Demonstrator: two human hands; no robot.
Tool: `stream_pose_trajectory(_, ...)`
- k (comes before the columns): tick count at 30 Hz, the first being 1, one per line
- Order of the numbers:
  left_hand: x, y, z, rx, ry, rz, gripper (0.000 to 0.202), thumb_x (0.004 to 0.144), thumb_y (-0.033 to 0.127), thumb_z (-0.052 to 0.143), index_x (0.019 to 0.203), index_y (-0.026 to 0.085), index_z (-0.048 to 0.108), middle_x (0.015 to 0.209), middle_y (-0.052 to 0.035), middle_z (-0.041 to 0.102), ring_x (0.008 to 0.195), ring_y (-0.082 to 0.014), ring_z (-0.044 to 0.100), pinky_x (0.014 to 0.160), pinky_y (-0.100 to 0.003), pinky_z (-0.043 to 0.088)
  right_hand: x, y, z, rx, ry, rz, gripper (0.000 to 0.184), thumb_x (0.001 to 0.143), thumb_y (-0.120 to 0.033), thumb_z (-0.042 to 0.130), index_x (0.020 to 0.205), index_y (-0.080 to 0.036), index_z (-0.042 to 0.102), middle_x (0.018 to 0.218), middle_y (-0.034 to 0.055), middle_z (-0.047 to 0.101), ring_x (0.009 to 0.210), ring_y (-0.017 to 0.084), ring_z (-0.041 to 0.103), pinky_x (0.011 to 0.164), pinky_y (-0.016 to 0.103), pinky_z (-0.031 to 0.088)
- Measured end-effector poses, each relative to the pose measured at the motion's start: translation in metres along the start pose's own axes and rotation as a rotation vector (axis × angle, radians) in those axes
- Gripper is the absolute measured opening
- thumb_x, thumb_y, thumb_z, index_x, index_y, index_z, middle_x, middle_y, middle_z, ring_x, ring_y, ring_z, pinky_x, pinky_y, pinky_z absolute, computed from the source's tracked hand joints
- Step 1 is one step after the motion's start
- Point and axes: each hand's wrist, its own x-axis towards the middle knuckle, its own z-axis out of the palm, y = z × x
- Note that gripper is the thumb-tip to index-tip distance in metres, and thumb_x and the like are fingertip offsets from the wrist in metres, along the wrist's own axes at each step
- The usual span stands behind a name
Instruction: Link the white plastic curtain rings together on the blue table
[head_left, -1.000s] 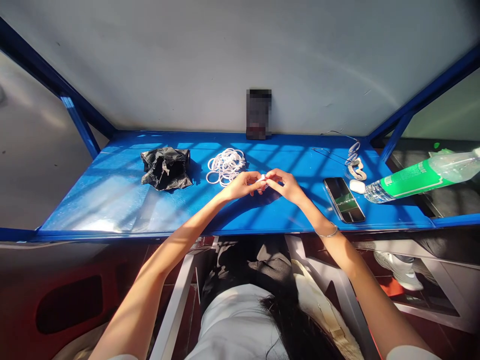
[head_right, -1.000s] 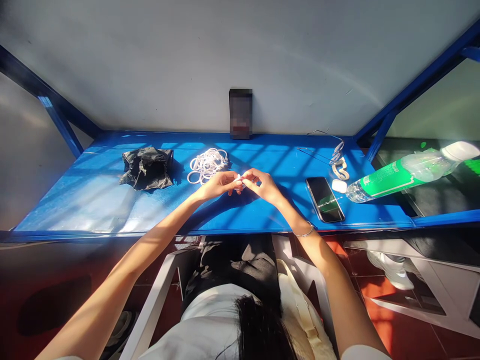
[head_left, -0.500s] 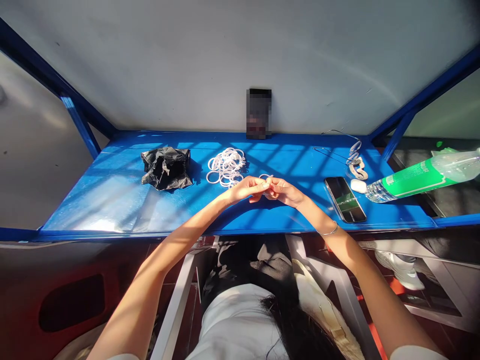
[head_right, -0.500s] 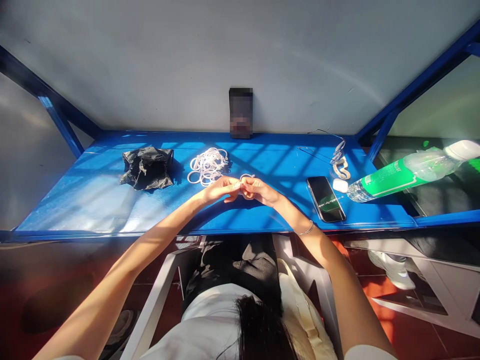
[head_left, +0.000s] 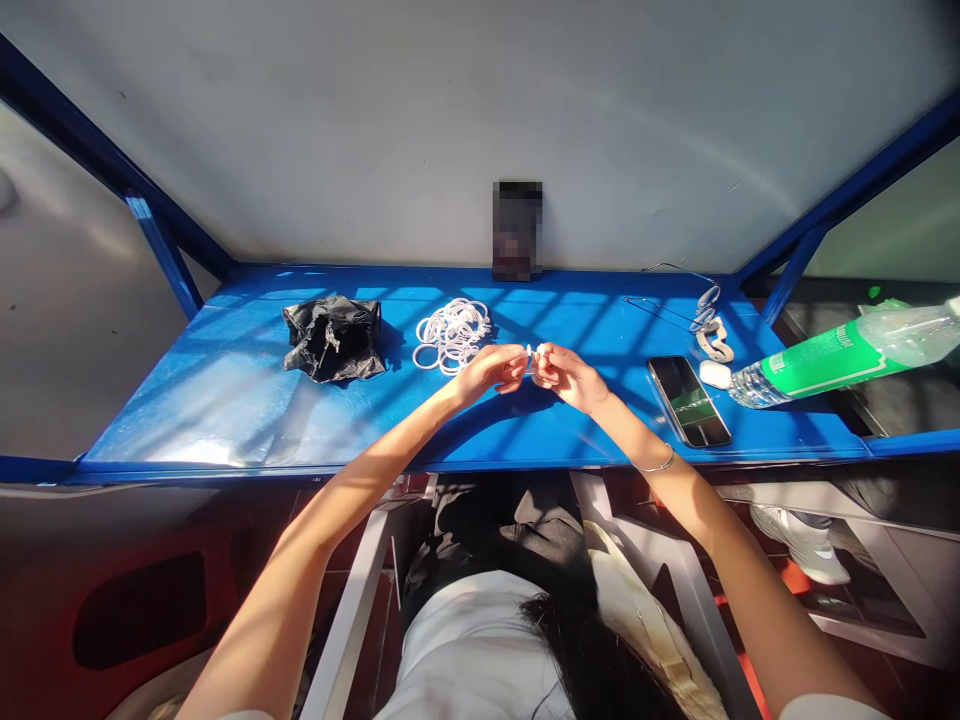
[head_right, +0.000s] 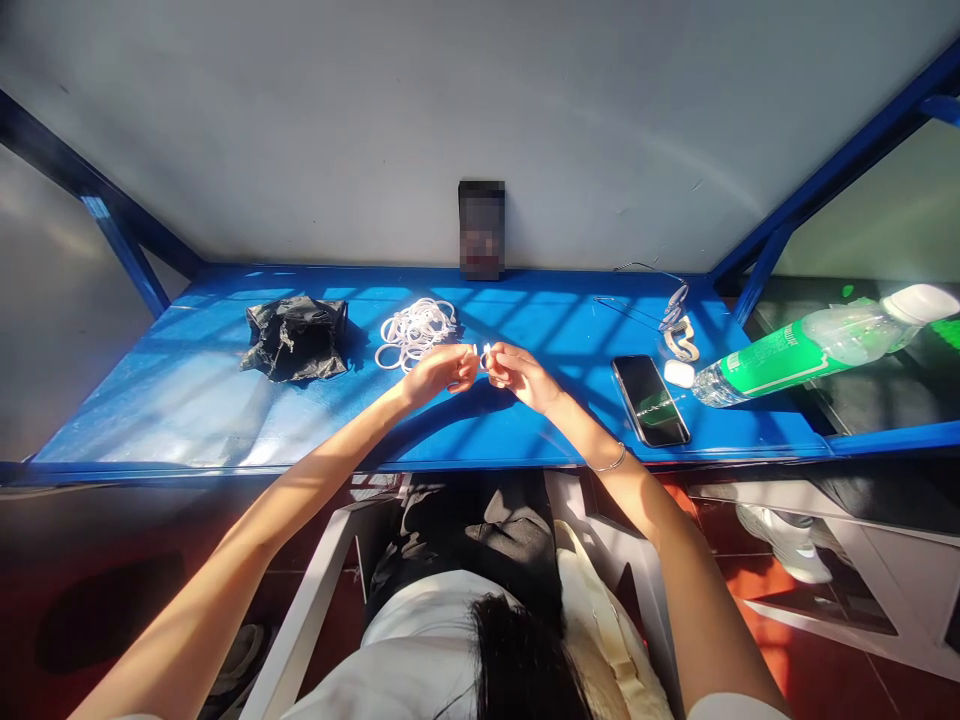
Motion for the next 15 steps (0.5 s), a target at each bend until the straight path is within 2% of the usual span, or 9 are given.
stream_pose_trajectory(3,-0.001,0.002,-0.013,0.354,0.171,0.09,0.041,0.091,0.05,0.044,0.069,0.017,0.051,0.059,0.0005,0.042,0.053,-0.0119,0.044,0.051,-0.027,0.034,0.004,0.003,-0.007,-0.248,0.161,-0.072,0.029,0.078,-0.046,0.057,0.094,-0.022,0.06,0.093,0.0053,0.061,0.06,0.014,0.047,0.058,0.032,0.041)
stream_pose_trajectory(5,-0.002,0.005,-0.022,0.696,0.359,0.175,0.037,0.095,0.043,0.04,0.074,0.016,0.055,0.066,-0.0021,0.051,0.061,-0.0136,0.049,0.059,-0.027,0.037,0.006,0.007,-0.015,-0.51,0.319,-0.141,0.023,0.08,-0.04,0.057,0.094,-0.022,0.061,0.103,0.0066,0.06,0.062,0.014,0.049,0.061,0.033,0.042)
stream_pose_trajectory(7,-0.003,0.008,-0.03,0.999,0.52,0.224,0.031,0.096,0.035,0.04,0.077,0.016,0.057,0.078,-0.0056,0.057,0.069,-0.0152,0.053,0.064,-0.027,0.038,0.006,0.011,-0.024,-0.778,0.423,-0.213,0.013,0.079,-0.035,0.06,0.086,-0.025,0.062,0.097,0.0067,0.06,0.064,0.016,0.049,0.063,0.035,0.041)
stream_pose_trajectory(9,-0.003,0.011,-0.037,1.199,0.621,0.198,0.028,0.096,0.031,0.04,0.082,0.015,0.059,0.088,-0.0083,0.059,0.073,-0.0164,0.056,0.064,-0.027,0.037,0.006,0.015,-0.032,-0.957,0.47,-0.25,0.008,0.079,-0.035,0.063,0.077,-0.028,0.06,0.085,0.0063,0.059,0.069,0.021,0.049,0.063,0.036,0.04)
stream_pose_trajectory(12,-0.004,0.013,-0.045,1.36,0.706,0.121,0.028,0.097,0.029,0.038,0.088,0.015,0.061,0.095,-0.0097,0.06,0.073,-0.0165,0.058,0.06,-0.025,0.035,0.005,0.021,-0.035,-1.075,0.468,-0.268,0.018,0.078,-0.039,0.066,0.067,-0.03,0.054,0.075,0.0054,0.054,0.074,0.025,0.05,0.063,0.038,0.04)
stream_pose_trajectory(15,-0.003,0.011,-0.049,1.437,0.728,0.058,0.029,0.098,0.029,0.037,0.09,0.015,0.061,0.1,-0.0104,0.059,0.073,-0.0165,0.059,0.058,-0.025,0.034,0.005,0.026,-0.032,-1.119,0.416,-0.259,0.023,0.077,-0.04,0.067,0.065,-0.03,0.05,0.074,0.0055,0.054,0.077,0.027,0.05,0.065,0.04,0.04)
